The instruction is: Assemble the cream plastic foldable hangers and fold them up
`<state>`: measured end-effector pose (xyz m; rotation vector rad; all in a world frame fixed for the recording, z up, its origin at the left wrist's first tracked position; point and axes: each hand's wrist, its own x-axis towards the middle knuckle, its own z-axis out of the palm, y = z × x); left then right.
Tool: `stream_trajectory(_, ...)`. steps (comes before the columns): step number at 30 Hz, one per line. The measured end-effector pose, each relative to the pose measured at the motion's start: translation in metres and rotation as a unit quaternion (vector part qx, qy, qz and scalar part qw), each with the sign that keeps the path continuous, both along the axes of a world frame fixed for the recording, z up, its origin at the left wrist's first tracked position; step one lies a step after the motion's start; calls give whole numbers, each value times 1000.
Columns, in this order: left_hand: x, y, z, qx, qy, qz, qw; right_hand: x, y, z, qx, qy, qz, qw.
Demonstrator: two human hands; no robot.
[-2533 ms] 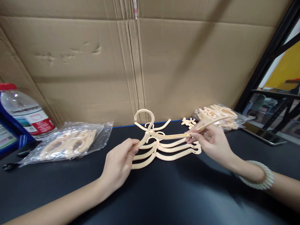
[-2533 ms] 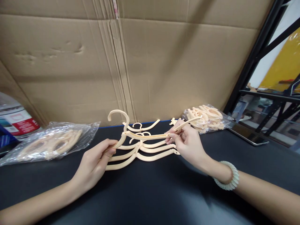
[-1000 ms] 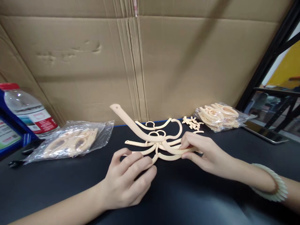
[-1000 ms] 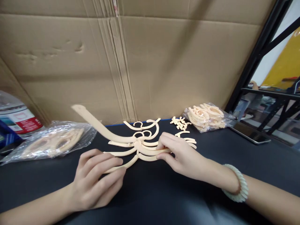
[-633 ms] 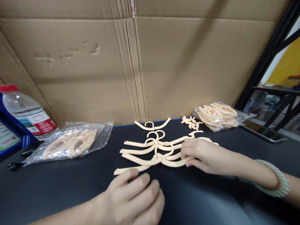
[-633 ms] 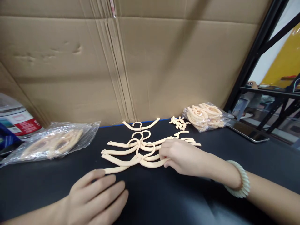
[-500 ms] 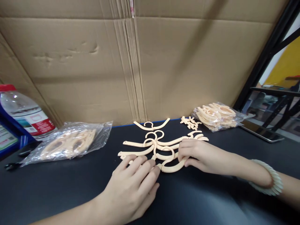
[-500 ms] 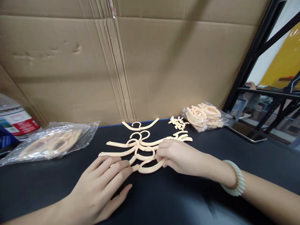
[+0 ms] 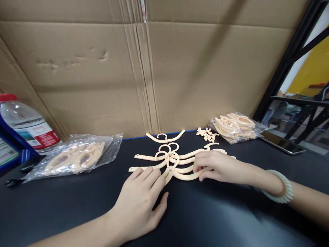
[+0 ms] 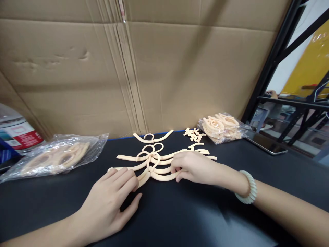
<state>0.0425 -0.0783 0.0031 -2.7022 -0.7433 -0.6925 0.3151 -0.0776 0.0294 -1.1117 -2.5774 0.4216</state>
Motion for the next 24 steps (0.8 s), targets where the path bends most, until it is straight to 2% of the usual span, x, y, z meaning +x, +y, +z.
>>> stream_trajectory(7,0,2,0,-17,3,-9,1000,3,4,0,3,6,14,1000)
stream_trajectory(11,-1,4,1,-22,1,-14,1000,2,3,-10,41,13,29,999)
stream_trajectory(15,0,6,4,-34,-15,-18,999,0,-7,-29,137,31,-6,990)
stream_trajectory(20,1,8,7,-42,-9,18,999,1,-19,-40,141,60,-32,988)
stream_trajectory(24,1,7,6,-43,-6,7,999,1,-23,-40,141,72,-51,986)
